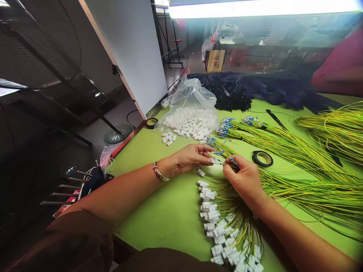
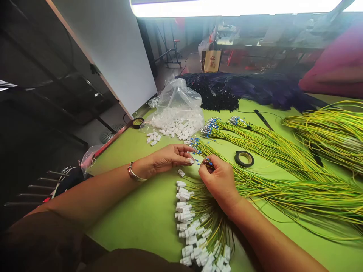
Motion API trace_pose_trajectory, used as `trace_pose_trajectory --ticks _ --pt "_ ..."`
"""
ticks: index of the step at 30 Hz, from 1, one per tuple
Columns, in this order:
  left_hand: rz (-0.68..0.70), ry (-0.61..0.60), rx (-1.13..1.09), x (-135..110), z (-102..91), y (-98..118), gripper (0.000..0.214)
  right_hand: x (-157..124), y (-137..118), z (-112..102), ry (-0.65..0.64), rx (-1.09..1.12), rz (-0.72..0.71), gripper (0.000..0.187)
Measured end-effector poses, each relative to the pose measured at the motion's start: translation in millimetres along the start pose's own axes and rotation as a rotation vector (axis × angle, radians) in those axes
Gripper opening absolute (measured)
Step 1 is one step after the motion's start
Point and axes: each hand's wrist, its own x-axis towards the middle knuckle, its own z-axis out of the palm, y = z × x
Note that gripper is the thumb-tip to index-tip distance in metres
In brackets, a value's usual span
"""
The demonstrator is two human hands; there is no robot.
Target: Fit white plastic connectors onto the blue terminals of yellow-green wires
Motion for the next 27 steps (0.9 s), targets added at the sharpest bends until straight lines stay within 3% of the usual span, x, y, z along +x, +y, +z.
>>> trace_pose_trajectory --ticks 12,17,27 --pt "-0.001 0.027 -0.007 0 3.9 -1 0.041 -1 4 1 0.051 -0.116 -0.062 0.008" --pt "0.041 0.042 -0.039 -1 8.4 -5 0.044 -3 0 3 0.039 -0.056 -0.118 0.011" --pt "0.069 0.064 -0.045 -3 13.6 -8 0.047 -2 0 9 0.005 0.018 -0.087 0.01"
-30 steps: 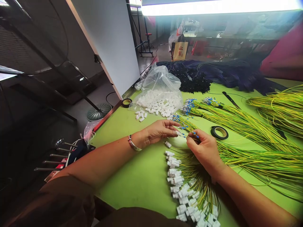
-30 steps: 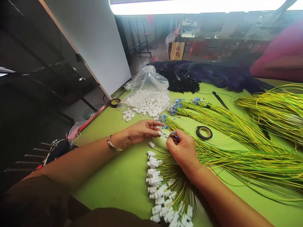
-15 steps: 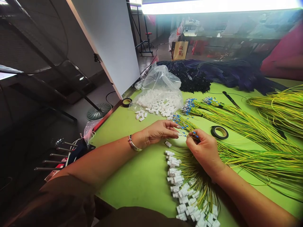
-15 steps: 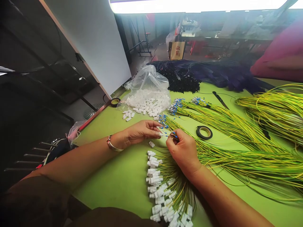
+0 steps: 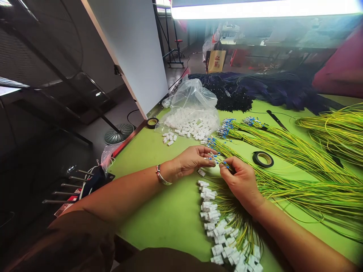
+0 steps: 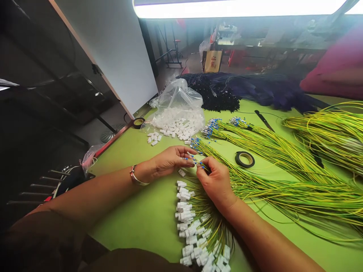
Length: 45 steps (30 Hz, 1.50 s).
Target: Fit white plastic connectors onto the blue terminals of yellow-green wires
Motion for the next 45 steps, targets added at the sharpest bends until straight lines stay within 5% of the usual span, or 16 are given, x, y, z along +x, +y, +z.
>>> trace_pose_trajectory --ticks 11,15,21,22,24,26,28,30,33,39,42,45 --pt "0.042 -0.013 0.251 5 -5.6 0 0.045 3 3 0 -0.077 0.094 0.065 0.014" --pt "0.141 -0.06 0.487 7 -9.7 -2 0.024 11 -2 -11 0.031 0.251 0.199 0.015" --pt "0.28 -0.608 1.1 -15 3.4 13 0.013 8 -7 -20 0.018 0.395 0.293 0.02" --pt "0.297 -0.616 1.168 -17 2.4 19 0.014 6 -7 -19 0.012 0.404 0.295 0.021" --pt "0.34 -0.372 1.348 -17 -6.0 34 0.016 3 -6 -16 0.022 0.427 0.31 0.022" --pt "0.37 0.172 1.568 -14 -21.2 52 0.019 3 -5 -13 0.036 0.457 0.346 0.022" --pt "0.299 0.567 1.741 -10 -37.9 67 0.023 4 -4 -12 0.043 0.478 0.389 0.022" --pt "0.163 0.678 1.882 -7 -51.0 75 0.025 6 -3 -11 0.034 0.481 0.407 0.022" --pt "0.072 0.616 1.996 -5 -60.1 73 0.022 7 -1 -10 -0.004 0.487 0.384 0.021" --pt "0.301 0.474 1.864 6 -53.4 55 0.015 8 4 -11 -0.065 0.426 0.326 0.02" --pt "0.406 0.348 1.38 9 -38.5 45 0.011 9 5 -12 -0.065 0.395 0.327 0.019" --pt "0.303 0.151 0.766 8 -22.4 31 0.016 10 4 -13 -0.054 0.365 0.317 0.017"
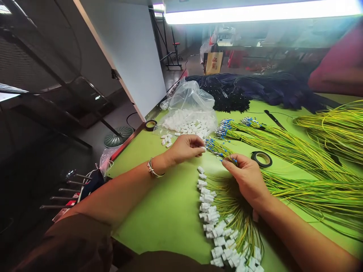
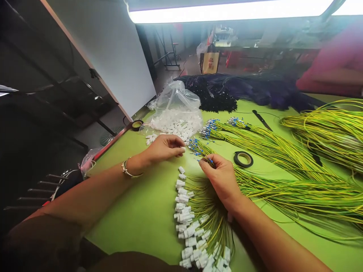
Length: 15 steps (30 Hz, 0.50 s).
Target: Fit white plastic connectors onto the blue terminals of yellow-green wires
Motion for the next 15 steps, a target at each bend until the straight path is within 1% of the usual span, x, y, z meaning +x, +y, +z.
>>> trace_pose_trajectory --ticks 2,4,6,8,10,15 --pt "-0.1 -0.068 -0.275 -4 9.8 0 0.022 0 -1 0 0.007 -0.041 -0.007 0.017" --pt "-0.171 -0.093 -0.442 -8 15.3 -1 0.029 -1 -2 1 0.011 -0.093 -0.01 0.017" --pt "-0.219 -0.121 -0.556 -10 17.4 -1 0.034 -1 -3 2 0.008 -0.139 -0.012 0.017" --pt "-0.252 -0.161 -0.621 -12 18.0 0 0.036 -2 -4 4 0.005 -0.165 -0.017 0.017" --pt "-0.258 -0.187 -0.636 -13 18.5 2 0.035 -2 -4 5 0.003 -0.177 -0.021 0.016" --pt "-0.235 -0.161 -0.614 -15 20.0 4 0.031 -4 -9 6 -0.004 -0.198 -0.038 0.016"
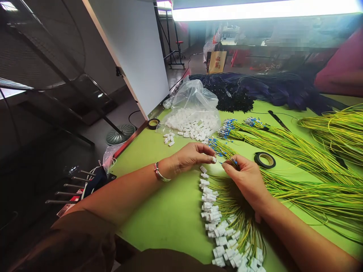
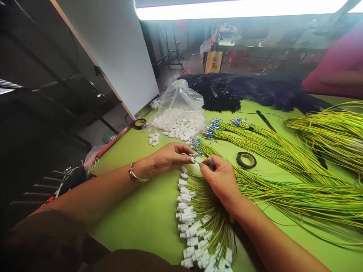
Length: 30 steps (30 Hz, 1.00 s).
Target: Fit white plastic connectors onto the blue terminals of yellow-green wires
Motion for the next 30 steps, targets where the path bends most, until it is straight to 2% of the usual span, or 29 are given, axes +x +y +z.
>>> trace_pose_trajectory --ticks 11,17,24,30 --pt "0.092 0.009 0.016 1.3 0.4 -2.6 0.03 -1.3 0.1 0.2 -0.001 -0.069 -0.016 0.013" --pt "0.087 -0.006 0.026 2.8 -3.2 -3.8 0.029 -1.5 -2.6 -0.5 0.002 -0.076 -0.022 0.014" --pt "0.111 -0.035 0.078 4.5 -2.9 -6.9 0.028 -2.8 -3.1 1.2 -0.009 -0.017 -0.017 0.016" --pt "0.139 -0.005 0.085 2.0 0.8 -7.1 0.027 -1.0 3.0 5.1 -0.086 0.077 -0.009 0.024"
